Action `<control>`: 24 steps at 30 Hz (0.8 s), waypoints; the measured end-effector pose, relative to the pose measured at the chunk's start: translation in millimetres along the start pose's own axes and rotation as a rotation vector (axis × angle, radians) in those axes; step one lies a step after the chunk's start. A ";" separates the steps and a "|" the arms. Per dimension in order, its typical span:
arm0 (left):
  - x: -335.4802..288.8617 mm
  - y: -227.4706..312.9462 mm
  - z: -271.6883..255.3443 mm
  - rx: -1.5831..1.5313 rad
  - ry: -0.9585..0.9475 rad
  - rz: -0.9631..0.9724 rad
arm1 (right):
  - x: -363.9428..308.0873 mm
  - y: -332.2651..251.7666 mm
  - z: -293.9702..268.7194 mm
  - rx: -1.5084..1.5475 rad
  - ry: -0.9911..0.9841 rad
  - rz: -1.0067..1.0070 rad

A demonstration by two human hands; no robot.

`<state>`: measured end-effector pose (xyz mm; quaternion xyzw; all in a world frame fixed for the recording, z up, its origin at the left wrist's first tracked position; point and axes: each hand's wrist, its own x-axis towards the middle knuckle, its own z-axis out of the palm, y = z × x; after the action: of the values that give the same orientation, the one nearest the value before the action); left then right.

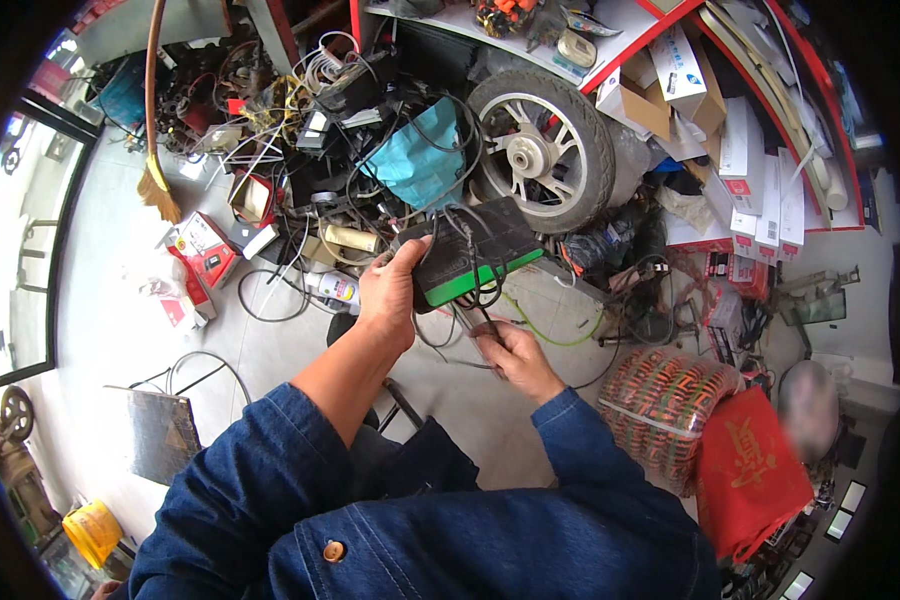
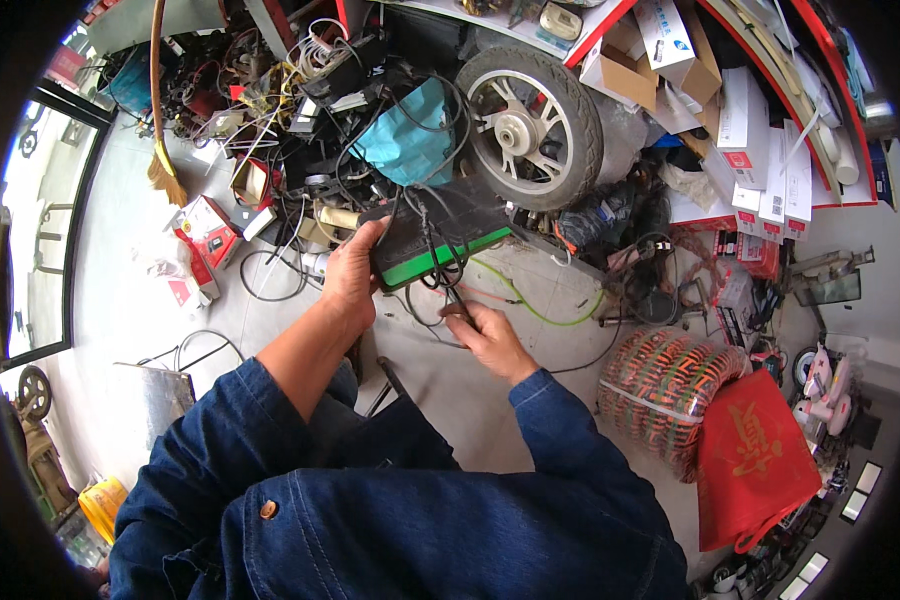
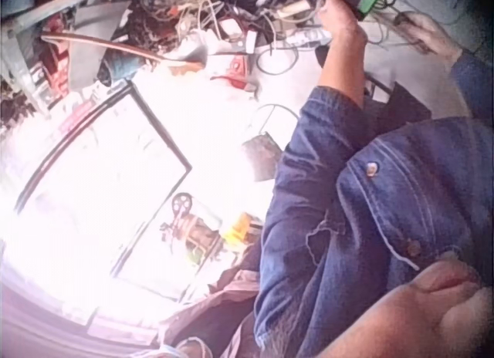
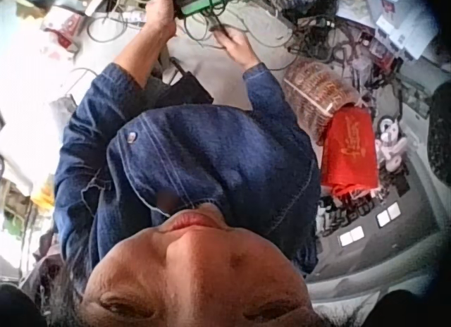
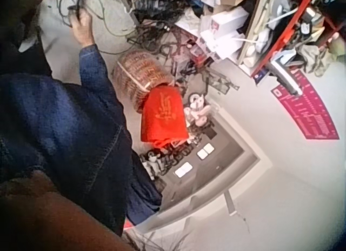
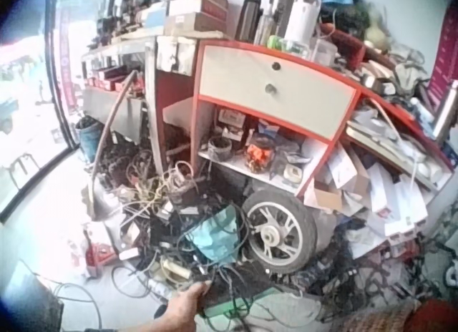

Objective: The person sits in a cluttered workshop and sorts through various electronic components and tools. They pick up a black power adapter, examine it, and place it down. They then handle a white plastic object, a small box, and a green power adapter, inspecting each item before setting it aside.

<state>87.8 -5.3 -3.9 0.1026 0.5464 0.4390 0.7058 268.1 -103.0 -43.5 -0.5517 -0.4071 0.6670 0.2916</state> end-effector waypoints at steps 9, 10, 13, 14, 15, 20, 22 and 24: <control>14.7 -12.9 -3.2 0.387 0.111 0.236 | -21.6 -72.2 -44.7 -1.179 0.059 -0.466; 18.5 -16.0 -4.6 0.448 0.098 0.252 | -23.5 -94.2 -45.5 -1.242 0.046 -0.541; 11.8 -7.9 -5.1 0.670 -0.020 0.177 | -7.9 -134.4 -54.5 -1.306 -0.047 -0.791; 10.9 -8.7 -6.6 0.684 -0.106 0.212 | -0.3 -148.4 -56.9 -1.289 -0.089 -0.854; 9.8 -7.9 -10.5 0.695 -0.184 0.248 | 10.3 -158.5 -60.3 -1.213 -0.127 -0.842; -10.2 0.0 7.1 0.380 -0.658 -0.123 | 45.0 -120.8 -116.7 -0.338 -0.226 -0.376; -7.7 -5.5 9.7 0.229 -0.651 -0.209 | 63.4 -77.4 -117.6 -0.167 -0.230 -0.523; -7.4 -3.0 4.8 0.075 -0.570 -0.299 | 87.8 -33.5 -105.0 0.011 -0.219 -0.598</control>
<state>93.4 -10.8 1.1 0.1658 0.3513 0.2635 0.8830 348.9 10.6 -64.6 -0.3308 -0.5765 0.6092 0.4325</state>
